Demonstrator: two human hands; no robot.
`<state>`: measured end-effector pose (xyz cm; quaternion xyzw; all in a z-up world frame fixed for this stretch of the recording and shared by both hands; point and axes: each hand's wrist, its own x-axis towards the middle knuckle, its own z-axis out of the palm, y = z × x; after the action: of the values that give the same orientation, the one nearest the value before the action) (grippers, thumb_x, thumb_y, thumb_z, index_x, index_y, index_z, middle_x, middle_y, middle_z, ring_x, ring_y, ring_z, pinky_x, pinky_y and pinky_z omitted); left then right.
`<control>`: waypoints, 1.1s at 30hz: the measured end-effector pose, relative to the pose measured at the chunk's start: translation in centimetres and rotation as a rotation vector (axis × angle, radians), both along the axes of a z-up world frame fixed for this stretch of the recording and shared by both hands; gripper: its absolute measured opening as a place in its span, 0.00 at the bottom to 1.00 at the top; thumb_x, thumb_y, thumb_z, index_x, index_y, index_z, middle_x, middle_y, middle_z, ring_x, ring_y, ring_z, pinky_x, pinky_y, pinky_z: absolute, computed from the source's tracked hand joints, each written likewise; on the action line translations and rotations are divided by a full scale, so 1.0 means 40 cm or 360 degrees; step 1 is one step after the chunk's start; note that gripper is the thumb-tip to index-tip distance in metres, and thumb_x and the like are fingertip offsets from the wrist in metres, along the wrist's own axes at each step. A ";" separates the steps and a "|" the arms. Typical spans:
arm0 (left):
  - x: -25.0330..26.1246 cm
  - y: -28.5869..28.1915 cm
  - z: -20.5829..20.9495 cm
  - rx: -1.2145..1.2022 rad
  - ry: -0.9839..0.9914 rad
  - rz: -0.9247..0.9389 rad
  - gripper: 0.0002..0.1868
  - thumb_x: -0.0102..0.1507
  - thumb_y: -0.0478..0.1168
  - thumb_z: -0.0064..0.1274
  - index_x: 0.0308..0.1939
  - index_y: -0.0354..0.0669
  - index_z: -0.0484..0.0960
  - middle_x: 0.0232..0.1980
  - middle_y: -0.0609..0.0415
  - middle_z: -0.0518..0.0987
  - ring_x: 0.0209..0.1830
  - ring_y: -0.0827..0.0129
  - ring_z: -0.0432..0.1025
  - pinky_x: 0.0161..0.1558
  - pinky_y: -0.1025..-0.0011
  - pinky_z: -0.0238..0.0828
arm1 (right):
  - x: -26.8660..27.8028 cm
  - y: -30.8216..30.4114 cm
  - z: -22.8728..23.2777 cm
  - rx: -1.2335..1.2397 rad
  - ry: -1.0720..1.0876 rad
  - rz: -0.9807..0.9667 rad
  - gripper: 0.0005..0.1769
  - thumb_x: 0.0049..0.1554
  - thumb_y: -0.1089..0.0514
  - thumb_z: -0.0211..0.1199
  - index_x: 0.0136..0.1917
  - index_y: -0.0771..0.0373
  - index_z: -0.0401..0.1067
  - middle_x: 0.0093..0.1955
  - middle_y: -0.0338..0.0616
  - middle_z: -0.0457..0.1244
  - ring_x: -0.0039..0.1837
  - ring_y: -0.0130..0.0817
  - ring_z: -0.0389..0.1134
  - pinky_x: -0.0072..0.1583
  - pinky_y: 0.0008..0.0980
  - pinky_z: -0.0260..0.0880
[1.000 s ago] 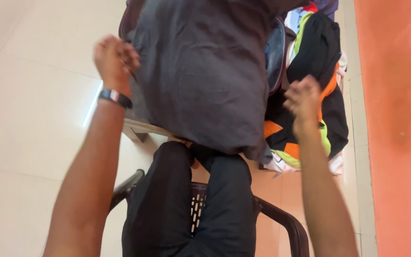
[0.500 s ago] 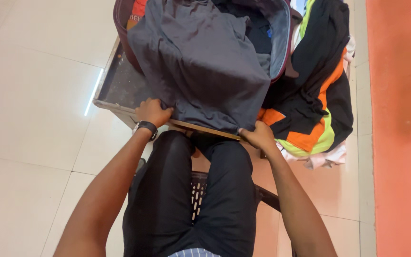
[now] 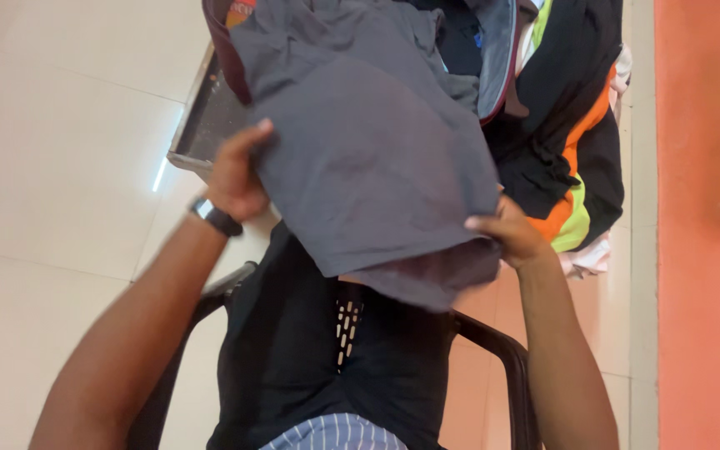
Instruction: The person folds several shirts by hand on their lap and places them into a suitcase.
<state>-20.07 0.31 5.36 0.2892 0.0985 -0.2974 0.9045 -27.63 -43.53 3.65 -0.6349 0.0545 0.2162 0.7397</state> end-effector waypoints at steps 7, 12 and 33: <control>-0.108 -0.016 -0.189 0.1987 -0.0604 -0.0713 0.53 0.55 0.49 0.75 0.72 0.26 0.58 0.67 0.30 0.68 0.68 0.47 0.65 0.67 0.59 0.62 | -0.053 0.024 -0.059 -0.1195 0.0116 0.0319 0.37 0.50 0.53 0.71 0.71 0.66 0.67 0.64 0.47 0.69 0.63 0.36 0.69 0.65 0.35 0.67; -0.104 0.085 -0.087 0.1676 -0.0805 -0.1233 0.53 0.44 0.47 0.72 0.72 0.36 0.67 0.69 0.43 0.77 0.70 0.57 0.70 0.67 0.63 0.65 | -0.071 -0.031 -0.013 -0.1050 0.0005 0.0566 0.45 0.46 0.46 0.75 0.72 0.66 0.66 0.67 0.47 0.68 0.68 0.34 0.67 0.68 0.31 0.63; 0.035 0.110 -0.218 0.2564 -0.0861 -0.0579 0.50 0.57 0.62 0.63 0.75 0.41 0.61 0.67 0.33 0.73 0.67 0.43 0.70 0.64 0.55 0.66 | 0.011 -0.002 -0.162 -0.1097 -0.0195 -0.0001 0.48 0.55 0.47 0.73 0.79 0.63 0.53 0.68 0.52 0.63 0.69 0.36 0.65 0.67 0.35 0.65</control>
<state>-18.67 4.71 -3.34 0.9135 0.0128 -0.1982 0.3551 -27.19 -43.63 -2.81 -0.8591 0.0799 0.1466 0.4839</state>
